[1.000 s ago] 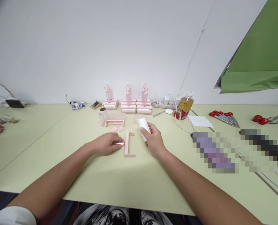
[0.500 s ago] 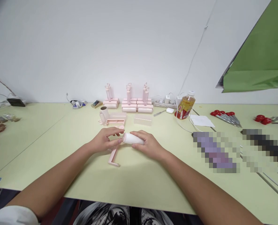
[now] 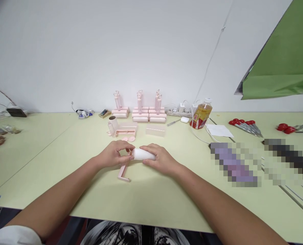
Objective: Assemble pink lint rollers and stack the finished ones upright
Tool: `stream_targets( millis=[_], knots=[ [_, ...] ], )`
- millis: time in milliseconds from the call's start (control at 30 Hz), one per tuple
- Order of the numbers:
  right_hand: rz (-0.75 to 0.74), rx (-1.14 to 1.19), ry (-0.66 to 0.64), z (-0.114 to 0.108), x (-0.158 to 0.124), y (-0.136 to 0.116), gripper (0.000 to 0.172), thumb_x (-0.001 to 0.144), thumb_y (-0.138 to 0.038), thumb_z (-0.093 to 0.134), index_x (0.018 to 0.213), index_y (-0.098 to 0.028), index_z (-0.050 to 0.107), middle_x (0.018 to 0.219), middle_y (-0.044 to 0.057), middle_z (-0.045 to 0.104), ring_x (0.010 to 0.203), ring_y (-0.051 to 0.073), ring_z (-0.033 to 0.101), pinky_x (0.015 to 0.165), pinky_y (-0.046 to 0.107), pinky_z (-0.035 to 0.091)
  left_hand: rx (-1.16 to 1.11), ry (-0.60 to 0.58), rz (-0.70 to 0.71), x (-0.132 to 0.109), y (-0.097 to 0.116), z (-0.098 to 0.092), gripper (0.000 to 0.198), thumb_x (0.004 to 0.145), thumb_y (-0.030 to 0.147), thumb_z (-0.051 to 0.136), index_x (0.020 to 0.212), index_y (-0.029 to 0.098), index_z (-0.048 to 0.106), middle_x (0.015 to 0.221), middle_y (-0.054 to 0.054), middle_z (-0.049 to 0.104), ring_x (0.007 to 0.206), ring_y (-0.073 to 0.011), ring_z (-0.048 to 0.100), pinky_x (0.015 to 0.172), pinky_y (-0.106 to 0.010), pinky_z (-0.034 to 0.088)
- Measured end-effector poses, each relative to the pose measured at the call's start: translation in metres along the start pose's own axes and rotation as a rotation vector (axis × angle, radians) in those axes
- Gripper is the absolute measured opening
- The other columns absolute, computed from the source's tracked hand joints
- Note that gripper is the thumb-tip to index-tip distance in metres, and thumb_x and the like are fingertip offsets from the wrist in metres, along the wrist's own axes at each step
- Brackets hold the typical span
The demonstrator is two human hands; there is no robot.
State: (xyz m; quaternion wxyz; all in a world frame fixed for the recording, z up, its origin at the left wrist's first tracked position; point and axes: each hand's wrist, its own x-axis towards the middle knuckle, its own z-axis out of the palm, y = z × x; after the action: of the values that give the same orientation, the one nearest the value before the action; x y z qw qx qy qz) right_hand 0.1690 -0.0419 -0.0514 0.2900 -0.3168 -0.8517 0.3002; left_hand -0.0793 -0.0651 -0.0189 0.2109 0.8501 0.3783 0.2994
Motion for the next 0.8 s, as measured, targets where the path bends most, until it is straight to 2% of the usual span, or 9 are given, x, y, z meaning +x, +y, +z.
stream_targets(
  millis=[167,333,600,700,800],
  knots=[
    [0.0,0.028,0.098,0.002,-0.0003,0.001,0.051,0.077,-0.035,0.071,0.125,-0.022,0.06,0.113,0.01,0.063,0.101,0.027,0.061,0.087,0.041,0.048,-0.028,0.014,-0.05,-0.0003,0.0012,-0.0005,0.02,0.077,0.026,0.066,0.096,0.02,0.069,0.085,-0.001,0.068,0.079,-0.0153,0.06,0.073,-0.026,0.045],
    [0.062,0.207,0.238,-0.0002,-0.0012,-0.0008,0.048,0.077,-0.033,0.068,0.123,-0.023,0.057,0.12,0.011,0.059,0.105,0.026,0.059,0.084,0.037,0.05,-0.09,0.072,-0.107,0.001,0.0023,0.0001,0.022,0.074,0.023,0.064,0.095,0.019,0.066,0.085,-0.001,0.066,0.078,-0.0139,0.057,0.069,-0.024,0.045],
    [0.165,0.419,0.193,-0.0034,0.0011,-0.0035,0.05,0.069,-0.022,0.063,0.119,-0.021,0.059,0.122,0.009,0.06,0.104,0.026,0.059,0.083,0.037,0.05,-0.115,0.132,-0.145,0.0024,0.001,0.0018,0.023,0.071,0.024,0.064,0.094,0.019,0.067,0.083,-0.001,0.066,0.076,-0.0145,0.058,0.069,-0.025,0.047],
    [0.206,0.633,0.165,-0.0057,0.0019,-0.0058,0.054,0.064,-0.017,0.056,0.117,-0.023,0.063,0.125,0.007,0.062,0.114,0.027,0.056,0.09,0.039,0.048,-0.187,0.192,-0.206,0.0031,-0.0025,0.0001,0.026,0.072,0.025,0.062,0.096,0.018,0.068,0.085,-0.003,0.068,0.077,-0.0161,0.061,0.071,-0.026,0.049],
    [0.283,0.858,0.077,-0.0078,0.0015,-0.0089,0.055,0.063,-0.017,0.053,0.115,-0.022,0.067,0.127,0.006,0.062,0.115,0.028,0.056,0.095,0.041,0.047,-0.319,0.217,-0.271,0.004,-0.0076,0.001,0.027,0.075,0.028,0.059,0.098,0.017,0.068,0.091,-0.005,0.07,0.085,-0.0195,0.064,0.074,-0.029,0.051]
  ],
)
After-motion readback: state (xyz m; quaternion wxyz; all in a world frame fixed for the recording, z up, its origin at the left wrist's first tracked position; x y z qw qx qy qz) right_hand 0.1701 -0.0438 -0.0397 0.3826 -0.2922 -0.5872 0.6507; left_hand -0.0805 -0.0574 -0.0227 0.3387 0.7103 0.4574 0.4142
